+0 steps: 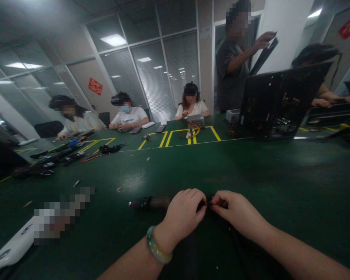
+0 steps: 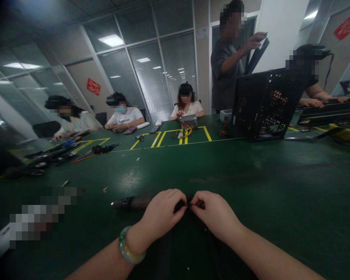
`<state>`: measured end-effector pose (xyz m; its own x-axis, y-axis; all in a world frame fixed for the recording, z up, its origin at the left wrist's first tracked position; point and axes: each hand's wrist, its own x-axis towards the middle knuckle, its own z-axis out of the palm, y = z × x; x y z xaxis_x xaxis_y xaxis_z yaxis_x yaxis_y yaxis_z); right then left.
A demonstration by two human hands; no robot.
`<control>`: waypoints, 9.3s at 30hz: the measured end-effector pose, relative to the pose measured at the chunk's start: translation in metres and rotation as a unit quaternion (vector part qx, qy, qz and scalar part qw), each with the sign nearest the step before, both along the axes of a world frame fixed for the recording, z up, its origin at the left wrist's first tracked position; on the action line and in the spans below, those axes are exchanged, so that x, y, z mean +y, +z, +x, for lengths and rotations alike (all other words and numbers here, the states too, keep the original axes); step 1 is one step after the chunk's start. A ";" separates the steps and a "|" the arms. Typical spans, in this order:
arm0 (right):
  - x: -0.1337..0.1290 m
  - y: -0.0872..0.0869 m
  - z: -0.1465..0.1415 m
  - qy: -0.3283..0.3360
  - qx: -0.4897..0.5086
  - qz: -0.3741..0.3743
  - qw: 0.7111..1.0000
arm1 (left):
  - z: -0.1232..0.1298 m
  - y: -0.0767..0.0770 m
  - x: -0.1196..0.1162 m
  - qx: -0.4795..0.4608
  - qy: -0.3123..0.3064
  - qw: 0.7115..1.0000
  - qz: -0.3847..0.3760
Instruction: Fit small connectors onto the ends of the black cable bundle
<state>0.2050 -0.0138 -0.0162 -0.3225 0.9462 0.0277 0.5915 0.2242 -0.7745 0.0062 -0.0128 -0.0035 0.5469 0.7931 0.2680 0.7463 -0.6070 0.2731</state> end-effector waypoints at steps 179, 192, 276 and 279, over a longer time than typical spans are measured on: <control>0.003 0.006 0.003 0.023 0.008 -0.026 0.999 | -0.005 0.001 0.001 -0.001 -0.029 1.000 0.006; 0.005 0.001 0.004 0.026 0.010 -0.017 0.999 | -0.004 0.000 0.000 -0.014 -0.021 1.000 0.003; 0.003 0.009 0.000 0.026 0.002 -0.028 0.999 | -0.005 0.001 0.001 -0.006 -0.024 1.000 0.008; 0.003 0.008 0.001 0.025 -0.001 -0.026 0.999 | -0.005 0.000 0.001 -0.001 -0.028 1.000 0.006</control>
